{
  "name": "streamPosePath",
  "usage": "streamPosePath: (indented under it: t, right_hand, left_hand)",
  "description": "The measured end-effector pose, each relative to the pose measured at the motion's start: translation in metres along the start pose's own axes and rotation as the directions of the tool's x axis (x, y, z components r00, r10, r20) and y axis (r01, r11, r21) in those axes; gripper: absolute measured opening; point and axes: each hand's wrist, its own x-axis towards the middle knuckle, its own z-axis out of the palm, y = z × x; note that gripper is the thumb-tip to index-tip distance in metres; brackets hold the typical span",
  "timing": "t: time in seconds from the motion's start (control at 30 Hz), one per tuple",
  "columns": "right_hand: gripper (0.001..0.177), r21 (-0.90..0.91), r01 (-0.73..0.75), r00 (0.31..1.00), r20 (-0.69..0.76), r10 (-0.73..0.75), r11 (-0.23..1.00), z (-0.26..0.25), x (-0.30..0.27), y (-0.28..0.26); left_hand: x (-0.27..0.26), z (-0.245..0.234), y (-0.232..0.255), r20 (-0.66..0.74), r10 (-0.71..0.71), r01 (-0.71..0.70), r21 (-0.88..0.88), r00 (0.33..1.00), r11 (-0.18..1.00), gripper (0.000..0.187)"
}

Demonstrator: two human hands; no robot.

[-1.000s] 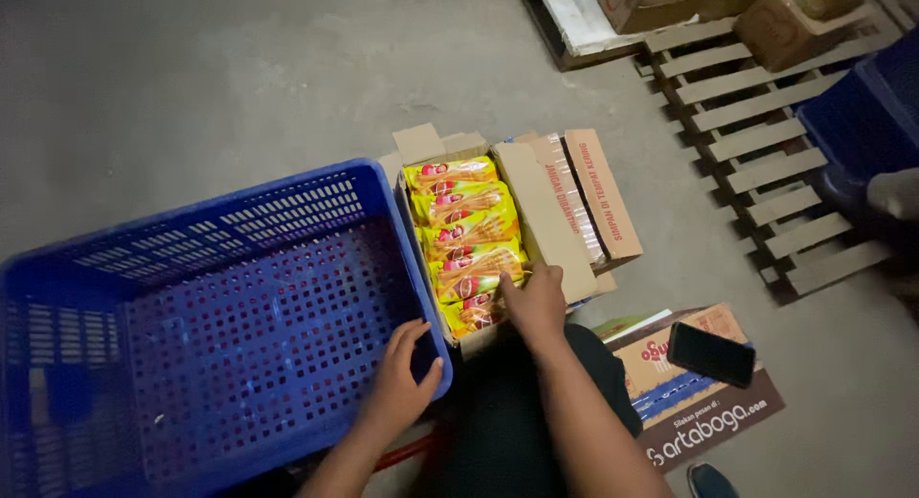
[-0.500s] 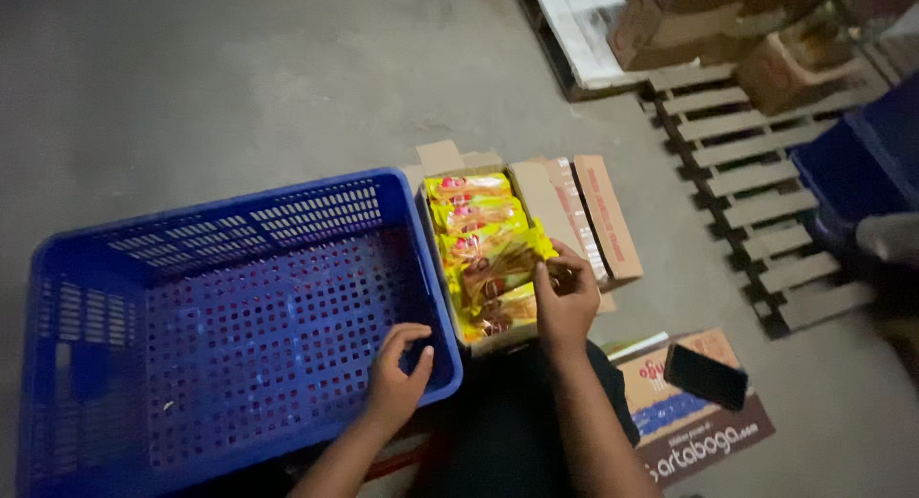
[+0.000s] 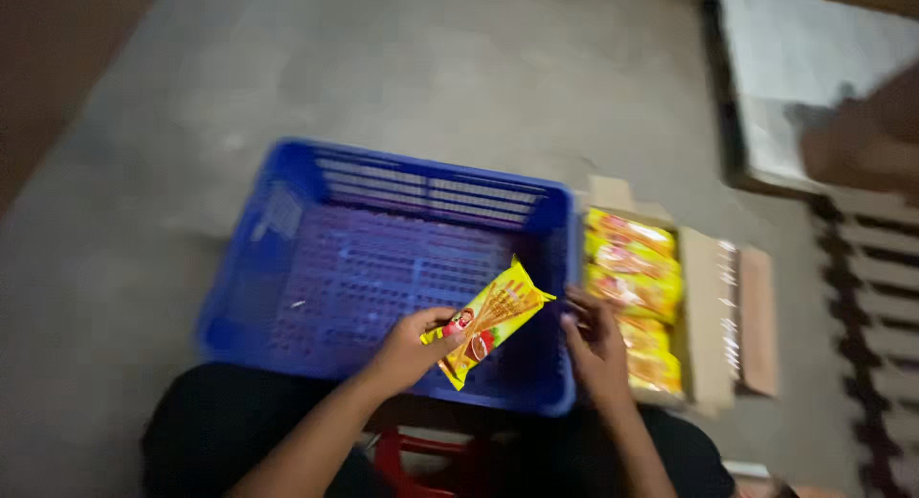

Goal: The person transfers yellow snack packets from a cardboard box into a blue plastic basket. The person picks up packets one by one and places them in rows inside the basket.

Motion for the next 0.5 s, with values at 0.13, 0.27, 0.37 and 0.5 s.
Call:
streamPosePath:
  t: [0.13, 0.27, 0.37, 0.5]
  right_hand:
    - [0.048, -0.852, 0.267, 0.962, 0.211, -0.171, 0.451, -0.025, 0.010, 0.066]
    - [0.063, -0.960, 0.219, 0.968, 0.191, -0.165, 0.174, -0.035, 0.005, 0.124]
    - [0.064, -0.960, 0.237, 0.958, 0.205, -0.203, 0.151, -0.007, 0.001, 0.090]
    - [0.066, -0.971, 0.226, 0.952, 0.203, -0.229, 0.081, -0.021, 0.001, 0.120]
  left_hand:
    - [0.016, -0.073, -0.044, -0.132, 0.038, -0.047, -0.071, 0.991, 0.996, 0.034]
    - [0.047, -0.144, -0.080, -0.339, 0.045, -0.033, 0.042, 0.940, 0.999, 0.032]
    - [0.086, -0.179, -0.085, -0.459, 0.035, -0.035, 0.009, 0.888, 0.999, 0.036]
    - [0.141, -0.224, -0.101, -0.523, -0.040, 0.112, 0.107, 0.852, 0.988, 0.031]
